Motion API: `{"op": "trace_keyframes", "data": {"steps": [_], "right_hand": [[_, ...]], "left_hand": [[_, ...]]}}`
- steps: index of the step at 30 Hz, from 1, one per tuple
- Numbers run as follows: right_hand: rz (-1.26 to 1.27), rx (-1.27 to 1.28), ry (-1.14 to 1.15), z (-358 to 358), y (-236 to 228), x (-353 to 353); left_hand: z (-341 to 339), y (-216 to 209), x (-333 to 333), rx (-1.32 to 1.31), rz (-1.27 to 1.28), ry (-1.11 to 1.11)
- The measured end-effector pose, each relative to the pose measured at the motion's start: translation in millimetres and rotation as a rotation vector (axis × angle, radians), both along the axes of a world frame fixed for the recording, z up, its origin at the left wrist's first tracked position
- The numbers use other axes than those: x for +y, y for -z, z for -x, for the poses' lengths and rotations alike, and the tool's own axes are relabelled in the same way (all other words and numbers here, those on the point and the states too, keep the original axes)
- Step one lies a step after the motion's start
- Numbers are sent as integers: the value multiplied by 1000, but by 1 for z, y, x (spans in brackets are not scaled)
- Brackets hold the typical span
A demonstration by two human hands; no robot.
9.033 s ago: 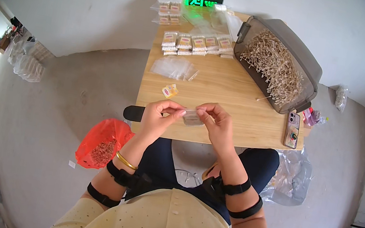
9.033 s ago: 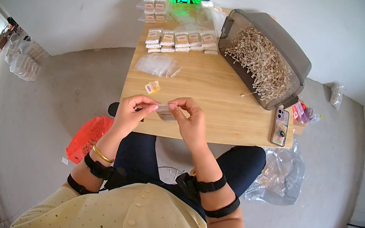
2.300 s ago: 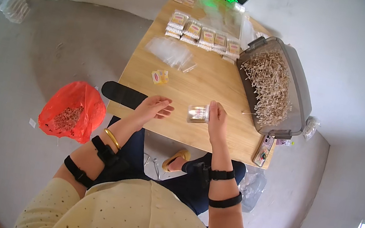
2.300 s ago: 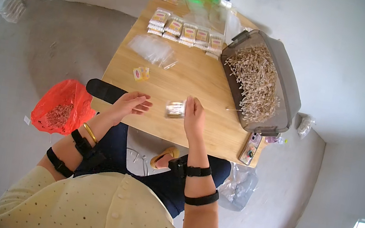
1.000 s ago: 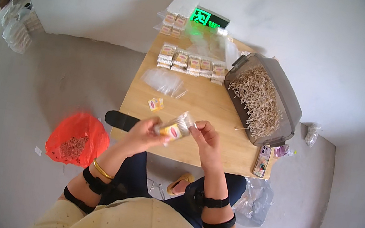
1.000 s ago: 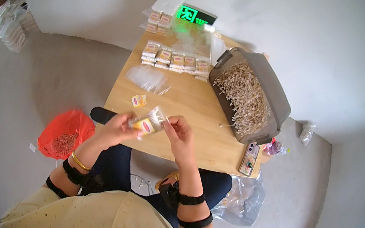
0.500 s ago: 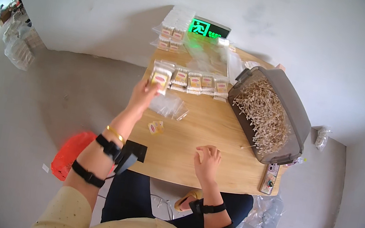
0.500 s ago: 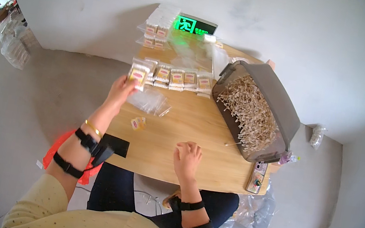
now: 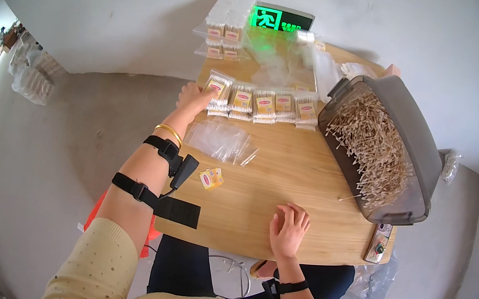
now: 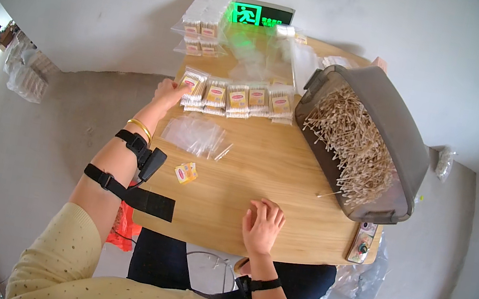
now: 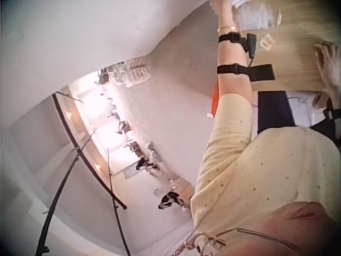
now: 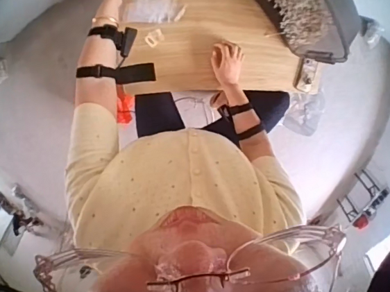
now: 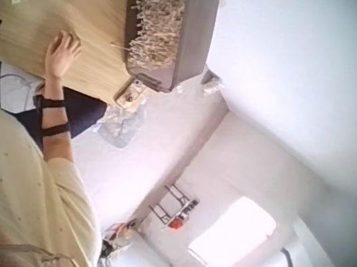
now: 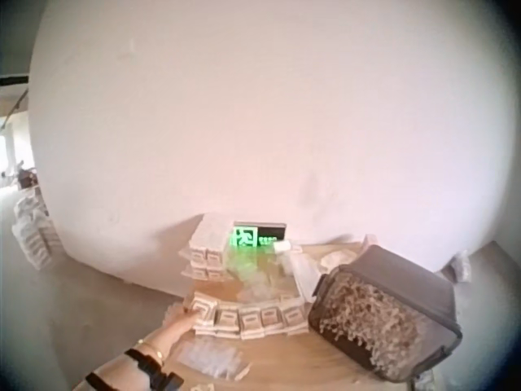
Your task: Organizing small wooden sticks or cotton swab stems and placing them into plastic packaging.
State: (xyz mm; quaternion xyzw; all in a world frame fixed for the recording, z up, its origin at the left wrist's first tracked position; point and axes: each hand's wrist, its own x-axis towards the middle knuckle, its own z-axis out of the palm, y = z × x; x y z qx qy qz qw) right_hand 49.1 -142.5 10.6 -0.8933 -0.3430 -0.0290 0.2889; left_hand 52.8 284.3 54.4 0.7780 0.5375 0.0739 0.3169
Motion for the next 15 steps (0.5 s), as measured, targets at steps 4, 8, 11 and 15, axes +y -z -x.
{"op": "trace_keyframes", "data": {"steps": [4,8,11,15], "right_hand": [[-10,6,-32,1,-1,7],[-14,11,-39,0,-1,8],[-17,12,-33,-1,-2,8],[-20,5,-21,-1,-1,6]], "left_hand": [[10,26,25,-421,219,42],[11,19,8,-621,229,7],[21,22,-15,-614,-356,-57],[51,20,-66,-444,-200,88]]}}
